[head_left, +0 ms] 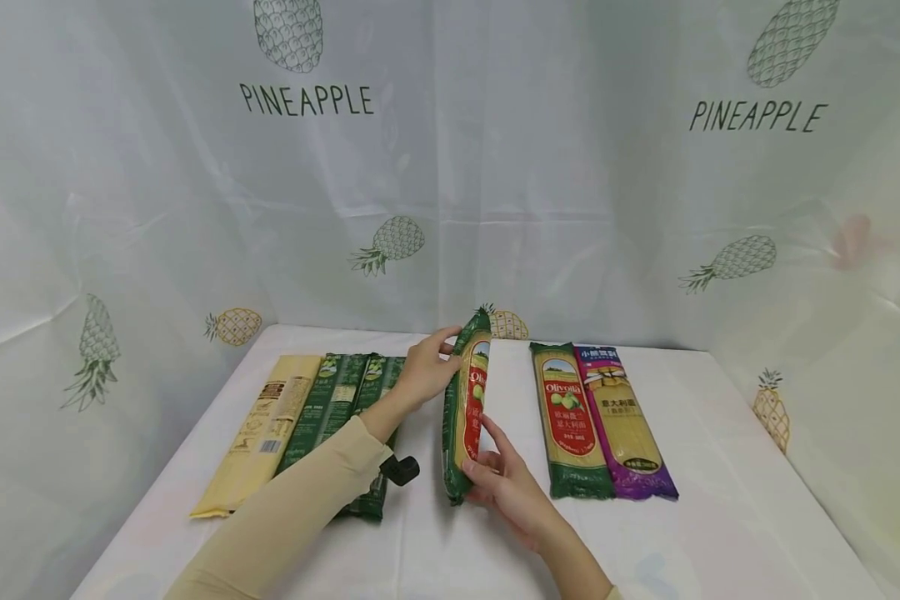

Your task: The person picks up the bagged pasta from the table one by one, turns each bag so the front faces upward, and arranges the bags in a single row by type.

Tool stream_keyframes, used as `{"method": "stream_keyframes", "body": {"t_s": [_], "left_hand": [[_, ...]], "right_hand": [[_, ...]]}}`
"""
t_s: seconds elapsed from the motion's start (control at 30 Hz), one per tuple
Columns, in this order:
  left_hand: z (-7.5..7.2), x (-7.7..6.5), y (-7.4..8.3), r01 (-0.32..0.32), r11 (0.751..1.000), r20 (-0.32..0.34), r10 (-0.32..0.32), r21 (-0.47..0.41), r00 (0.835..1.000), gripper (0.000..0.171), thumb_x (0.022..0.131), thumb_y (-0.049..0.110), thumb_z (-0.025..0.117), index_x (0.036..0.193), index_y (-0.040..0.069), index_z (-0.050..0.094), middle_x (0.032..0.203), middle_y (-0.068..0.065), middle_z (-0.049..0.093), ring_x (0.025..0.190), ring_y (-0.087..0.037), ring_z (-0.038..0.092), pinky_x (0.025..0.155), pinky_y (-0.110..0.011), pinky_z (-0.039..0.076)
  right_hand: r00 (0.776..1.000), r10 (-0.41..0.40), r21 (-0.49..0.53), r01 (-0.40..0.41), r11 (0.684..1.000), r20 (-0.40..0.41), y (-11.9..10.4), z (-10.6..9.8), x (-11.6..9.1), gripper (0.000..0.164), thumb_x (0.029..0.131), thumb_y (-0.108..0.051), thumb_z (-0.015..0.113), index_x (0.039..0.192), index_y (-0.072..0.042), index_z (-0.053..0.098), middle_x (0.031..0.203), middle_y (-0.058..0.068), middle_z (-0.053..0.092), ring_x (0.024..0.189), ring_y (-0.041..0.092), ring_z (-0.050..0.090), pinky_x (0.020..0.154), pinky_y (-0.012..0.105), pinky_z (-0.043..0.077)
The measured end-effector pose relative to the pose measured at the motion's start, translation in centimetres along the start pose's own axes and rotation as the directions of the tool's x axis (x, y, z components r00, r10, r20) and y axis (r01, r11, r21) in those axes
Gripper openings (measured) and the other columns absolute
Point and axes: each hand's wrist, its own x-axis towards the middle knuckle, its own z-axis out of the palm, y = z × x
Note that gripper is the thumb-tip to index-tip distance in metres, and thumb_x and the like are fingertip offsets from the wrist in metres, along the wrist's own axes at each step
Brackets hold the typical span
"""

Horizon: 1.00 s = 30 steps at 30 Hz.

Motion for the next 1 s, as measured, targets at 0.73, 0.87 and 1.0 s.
{"method": "stream_keyframes", "body": {"t_s": [0.73, 0.87, 1.0], "left_hand": [[1.1, 0.3, -0.2, -0.095, 0.985, -0.022, 0.099, 0.146, 0.995, 0.074, 0.104, 0.033, 0.069, 0.167, 0.018, 0.034, 0.134, -0.020, 0.068, 0.098, -0.028, 0.072, 0.082, -0.047, 0.060], [1.2, 0.2, -0.3, -0.095, 0.983, -0.021, 0.100, 0.155, 0.995, 0.080, 0.103, 0.041, 0.070, 0.168, 0.015, 0.031, 0.134, -0.022, 0.068, 0.101, -0.032, 0.072, 0.084, -0.051, 0.060], [1.1, 0.3, -0.6, -0.098, 0.983, -0.019, 0.102, 0.158, 0.995, 0.082, 0.102, 0.045, 0.071, 0.167, 0.014, 0.034, 0.129, -0.020, 0.069, 0.104, -0.032, 0.071, 0.081, -0.046, 0.060]], "right_hand": [[0.930, -0.263, -0.313, 0.177, 0.933, -0.257, 0.0, 1.5, -0.2, 0.085, 0.095, -0.007, 0.079, 0.167, -0.016, 0.034, 0.113, 0.015, 0.059, 0.095, 0.024, 0.061, 0.075, 0.026, 0.057], [0.897, -0.359, -0.484, 0.201, 0.852, -0.259, -0.1, 1.7, -0.4, 0.084, 0.093, -0.006, 0.080, 0.165, -0.013, 0.037, 0.106, 0.011, 0.065, 0.093, 0.021, 0.065, 0.077, 0.027, 0.057], [0.868, -0.431, -0.588, 0.220, 0.779, -0.246, -0.5, 1.9, -0.6, 0.083, 0.092, -0.003, 0.080, 0.164, -0.005, 0.039, 0.102, 0.008, 0.068, 0.091, 0.019, 0.066, 0.075, 0.026, 0.058]]}}
